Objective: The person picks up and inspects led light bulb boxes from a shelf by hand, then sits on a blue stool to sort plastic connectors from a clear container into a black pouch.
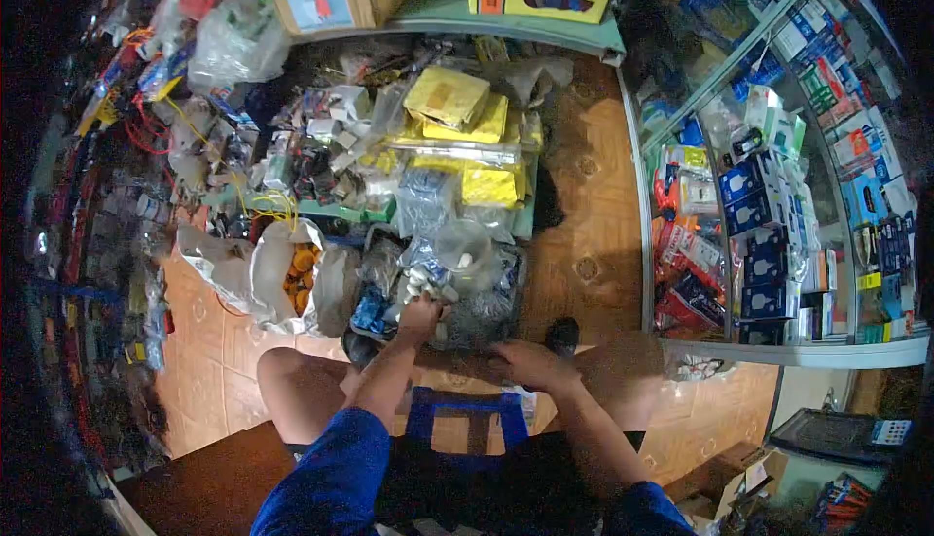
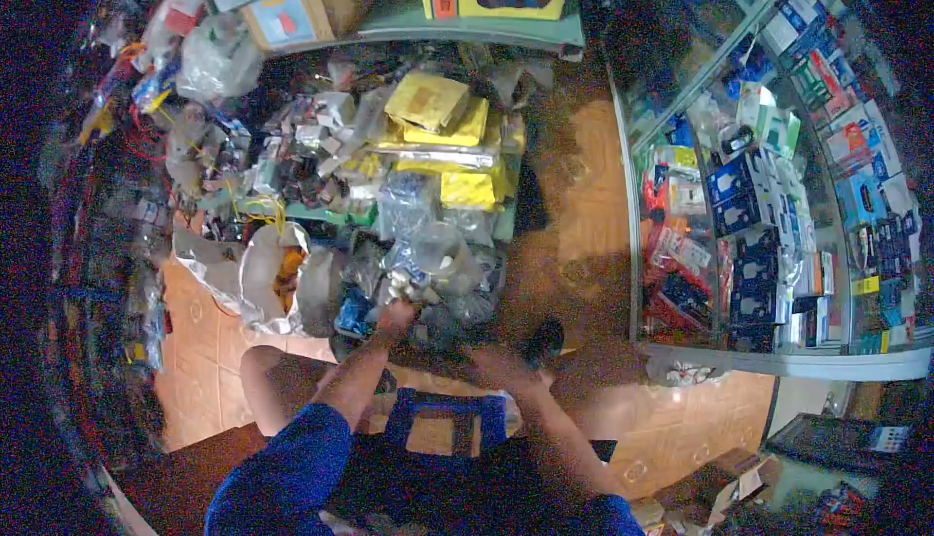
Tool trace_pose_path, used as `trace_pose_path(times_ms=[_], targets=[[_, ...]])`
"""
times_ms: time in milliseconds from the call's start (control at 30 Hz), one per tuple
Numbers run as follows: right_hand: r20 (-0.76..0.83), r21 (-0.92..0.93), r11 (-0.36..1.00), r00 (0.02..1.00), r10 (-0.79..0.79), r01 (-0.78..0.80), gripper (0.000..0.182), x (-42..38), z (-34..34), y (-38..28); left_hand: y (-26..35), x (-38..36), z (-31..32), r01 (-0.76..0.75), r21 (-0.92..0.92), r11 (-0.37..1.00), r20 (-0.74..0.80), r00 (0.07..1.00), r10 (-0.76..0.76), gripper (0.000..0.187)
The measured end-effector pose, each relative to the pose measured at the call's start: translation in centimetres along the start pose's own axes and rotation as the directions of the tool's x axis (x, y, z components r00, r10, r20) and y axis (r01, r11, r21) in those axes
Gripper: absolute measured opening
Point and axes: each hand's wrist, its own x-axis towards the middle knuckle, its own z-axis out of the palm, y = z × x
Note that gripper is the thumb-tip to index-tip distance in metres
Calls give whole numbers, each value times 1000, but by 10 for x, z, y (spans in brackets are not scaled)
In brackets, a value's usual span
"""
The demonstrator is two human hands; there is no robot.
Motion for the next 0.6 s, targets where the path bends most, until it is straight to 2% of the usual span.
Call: trace_pose_path(times_ms=[33,67,100,133,167,200,233,300,333,400,433,500,533,567,600], targets=[[-28,-13,999,999,45,-45,41,7,11,11,1,-8,-20,-32,-107,994,-2,999,32,39],[-219,-20,999,975,-41,38,43,23,36,36,13,-18,-55,-63,-212,975,-11,998,62,40],[-336,136,987,941,-38,88,44,23,34,31,29,-29,-92,-96,-313,945,-25,995,93,40],[-444,283,946,896,-15,157,45,25,30,23,51,-36,-120,17,-362,932,39,999,-3,39],[-538,416,877,842,25,240,47,27,27,15,62,-45,-137,-206,-514,833,-138,978,157,41],[-583,582,754,802,127,304,43,24,20,-10,73,-56,-153,-429,-603,673,-332,902,277,43],[-572,707,571,812,115,417,40,18,15,-28,96,-79,-185,-416,-704,576,-296,909,294,47],[-547,836,112,834,73,538,34,0,7,-62,134,-127,-239,-443,-685,579,-292,895,338,47],[-516,857,13,856,18,516,29,-24,-3,-93,148,-149,-255,-406,-664,628,-320,913,252,47],[-578,816,93,801,158,570,28,-41,7,-119,171,-183,-275,-329,-630,704,-384,919,86,48],[-605,795,139,763,227,590,28,-48,14,-131,180,-193,-278,-348,-567,747,-488,872,36,48],[-684,729,186,707,180,659,29,-64,20,-152,191,-211,-278,-348,-440,828,-677,734,-51,47],[-698,715,209,697,166,667,32,-72,22,-160,188,-213,-268,-389,-412,824,-766,638,-82,38],[-708,704,231,690,153,671,35,-80,26,-168,191,-216,-261,-320,-533,784,-770,567,-292,29],[-765,599,481,636,106,640,34,-85,26,-176,199,-224,-258,-336,-566,753,-772,536,-341,25]])
